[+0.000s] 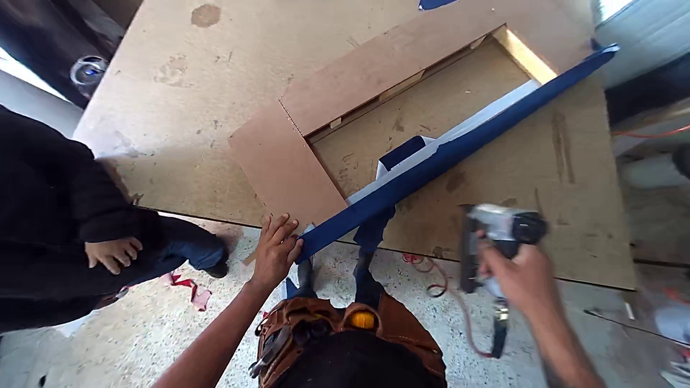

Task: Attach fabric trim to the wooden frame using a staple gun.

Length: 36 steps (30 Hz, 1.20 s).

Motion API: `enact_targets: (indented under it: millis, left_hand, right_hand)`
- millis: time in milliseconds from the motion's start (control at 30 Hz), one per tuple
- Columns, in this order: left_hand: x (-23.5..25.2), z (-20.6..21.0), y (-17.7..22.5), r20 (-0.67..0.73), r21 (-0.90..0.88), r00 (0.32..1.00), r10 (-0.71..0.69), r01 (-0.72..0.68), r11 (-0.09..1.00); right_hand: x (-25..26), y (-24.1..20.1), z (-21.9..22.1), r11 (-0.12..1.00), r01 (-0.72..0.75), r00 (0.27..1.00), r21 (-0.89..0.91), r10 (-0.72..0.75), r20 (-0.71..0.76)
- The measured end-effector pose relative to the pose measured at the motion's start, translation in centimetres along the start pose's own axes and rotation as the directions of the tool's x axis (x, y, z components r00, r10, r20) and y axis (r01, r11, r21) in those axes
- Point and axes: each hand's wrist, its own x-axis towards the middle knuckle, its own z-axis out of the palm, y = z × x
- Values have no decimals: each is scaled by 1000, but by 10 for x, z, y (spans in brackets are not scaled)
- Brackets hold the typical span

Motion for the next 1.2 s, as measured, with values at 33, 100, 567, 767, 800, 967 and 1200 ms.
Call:
enact_targets:
  millis: [33, 100, 567, 767, 800, 967, 1200]
  left_hand:
    - [-1, 3, -5, -20, -31, 1000, 3, -3, 1000]
    - [-1, 5, -11, -54, -69, 998, 10, -13, 998]
    - [1, 4, -18, -119, -128, 992, 34, -49, 991]
    - [6, -3, -20, -133, -133, 990, 49, -67, 989]
    - [9, -1, -21, -136, -133, 989, 64, -82, 988]
    - [12, 0, -47, -151, -85, 984, 91, -105, 991]
    - [162, -14, 65, 269, -75, 963, -32, 54, 996]
  right_hand:
    - [-16, -30, 27, 1000, 21, 997, 10, -21, 78]
    - [-40, -71, 84, 998, 63, 969, 6, -63, 238]
    - [-92, -147, 191, 917, 227, 932, -327, -107, 345]
    - [-129, -170, 212, 912, 302, 879, -278, -153, 452]
    - [-131, -170, 213, 913, 319, 866, -256, -171, 471]
    - [-128, -159, 219, 883, 432, 805, -183, -286, 520]
    - [-78, -86, 104, 982, 188, 927, -22, -170, 335]
